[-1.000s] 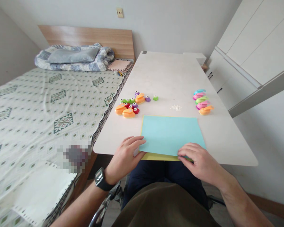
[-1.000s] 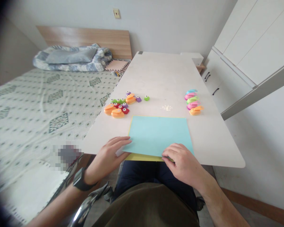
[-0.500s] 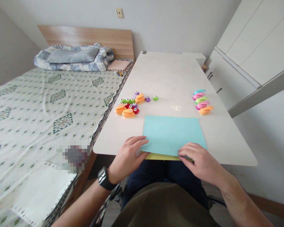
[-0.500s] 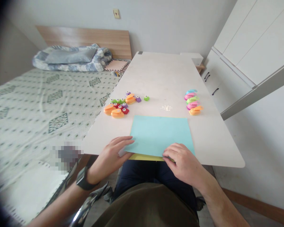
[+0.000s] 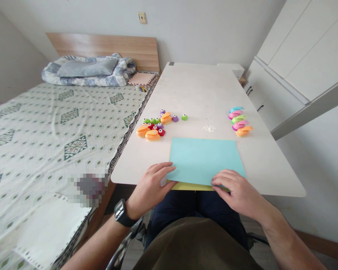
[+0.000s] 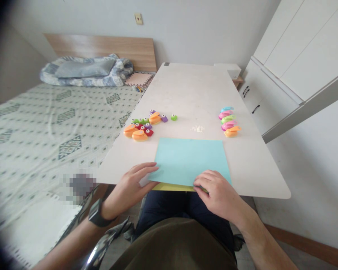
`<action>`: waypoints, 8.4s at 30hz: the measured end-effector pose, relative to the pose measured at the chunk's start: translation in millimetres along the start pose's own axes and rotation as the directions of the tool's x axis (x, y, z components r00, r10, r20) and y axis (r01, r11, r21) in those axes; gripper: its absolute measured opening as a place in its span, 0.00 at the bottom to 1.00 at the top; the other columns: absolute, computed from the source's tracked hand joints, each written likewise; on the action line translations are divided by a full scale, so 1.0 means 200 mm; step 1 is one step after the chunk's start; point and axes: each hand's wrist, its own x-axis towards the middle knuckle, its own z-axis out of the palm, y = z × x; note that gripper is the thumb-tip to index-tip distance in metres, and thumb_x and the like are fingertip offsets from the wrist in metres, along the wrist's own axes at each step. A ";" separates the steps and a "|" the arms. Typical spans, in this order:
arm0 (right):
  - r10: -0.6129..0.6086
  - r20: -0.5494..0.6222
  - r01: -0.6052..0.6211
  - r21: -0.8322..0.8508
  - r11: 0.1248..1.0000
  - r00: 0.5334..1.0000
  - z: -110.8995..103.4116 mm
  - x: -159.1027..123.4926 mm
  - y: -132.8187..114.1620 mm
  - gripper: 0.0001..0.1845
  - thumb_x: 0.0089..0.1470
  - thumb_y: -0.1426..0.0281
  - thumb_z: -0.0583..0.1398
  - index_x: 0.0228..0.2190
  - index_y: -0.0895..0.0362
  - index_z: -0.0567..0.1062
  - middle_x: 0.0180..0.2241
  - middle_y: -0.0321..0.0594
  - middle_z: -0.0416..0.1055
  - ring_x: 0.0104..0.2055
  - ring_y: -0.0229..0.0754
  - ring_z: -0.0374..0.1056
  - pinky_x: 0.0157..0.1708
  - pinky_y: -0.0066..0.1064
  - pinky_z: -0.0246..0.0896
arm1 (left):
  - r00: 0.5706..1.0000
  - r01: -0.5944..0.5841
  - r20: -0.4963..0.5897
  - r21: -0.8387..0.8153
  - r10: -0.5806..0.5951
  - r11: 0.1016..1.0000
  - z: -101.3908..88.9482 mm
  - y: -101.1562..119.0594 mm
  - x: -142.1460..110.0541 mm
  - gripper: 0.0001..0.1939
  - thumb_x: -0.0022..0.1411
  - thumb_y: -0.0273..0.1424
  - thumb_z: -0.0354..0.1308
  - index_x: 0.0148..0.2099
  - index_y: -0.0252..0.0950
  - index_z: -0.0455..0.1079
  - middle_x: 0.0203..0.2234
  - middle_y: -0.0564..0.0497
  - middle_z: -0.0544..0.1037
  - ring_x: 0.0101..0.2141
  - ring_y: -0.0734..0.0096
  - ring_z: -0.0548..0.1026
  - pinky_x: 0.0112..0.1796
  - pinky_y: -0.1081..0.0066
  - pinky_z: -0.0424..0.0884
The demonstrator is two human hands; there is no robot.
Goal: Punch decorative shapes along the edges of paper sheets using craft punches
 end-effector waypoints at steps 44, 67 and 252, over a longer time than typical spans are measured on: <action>-0.047 -0.043 0.048 0.015 0.999 0.998 0.01 0.02 -0.02 0.06 0.62 0.73 0.60 0.39 0.52 0.76 0.40 0.41 0.77 0.44 0.46 0.72 0.48 0.43 0.67 | 0.985 0.151 -0.058 -0.179 -0.164 0.972 -0.09 -0.03 0.21 0.22 0.66 0.48 0.58 0.54 0.39 0.74 0.48 0.45 0.80 0.40 0.63 0.80 0.40 0.65 0.77; -0.026 -0.191 0.046 0.099 0.994 0.981 0.04 -0.01 -0.04 0.08 0.61 0.74 0.60 0.40 0.51 0.77 0.41 0.43 0.78 0.45 0.46 0.74 0.48 0.43 0.71 | 0.893 0.422 0.069 -0.467 -0.444 0.777 -0.03 -0.13 0.36 0.29 0.60 0.48 0.63 0.58 0.38 0.67 0.55 0.40 0.74 0.34 0.68 0.80 0.32 0.70 0.76; 0.388 -0.317 -0.121 0.620 0.775 0.866 0.03 1.05 0.25 0.16 0.59 0.56 0.58 0.36 0.55 0.77 0.27 0.34 0.69 0.30 0.39 0.64 0.29 0.30 0.58 | 0.972 0.127 0.231 -0.383 -0.038 0.915 0.13 -0.11 0.86 0.25 0.66 0.46 0.52 0.24 0.36 0.49 0.20 0.58 0.48 0.22 0.80 0.48 0.22 0.71 0.44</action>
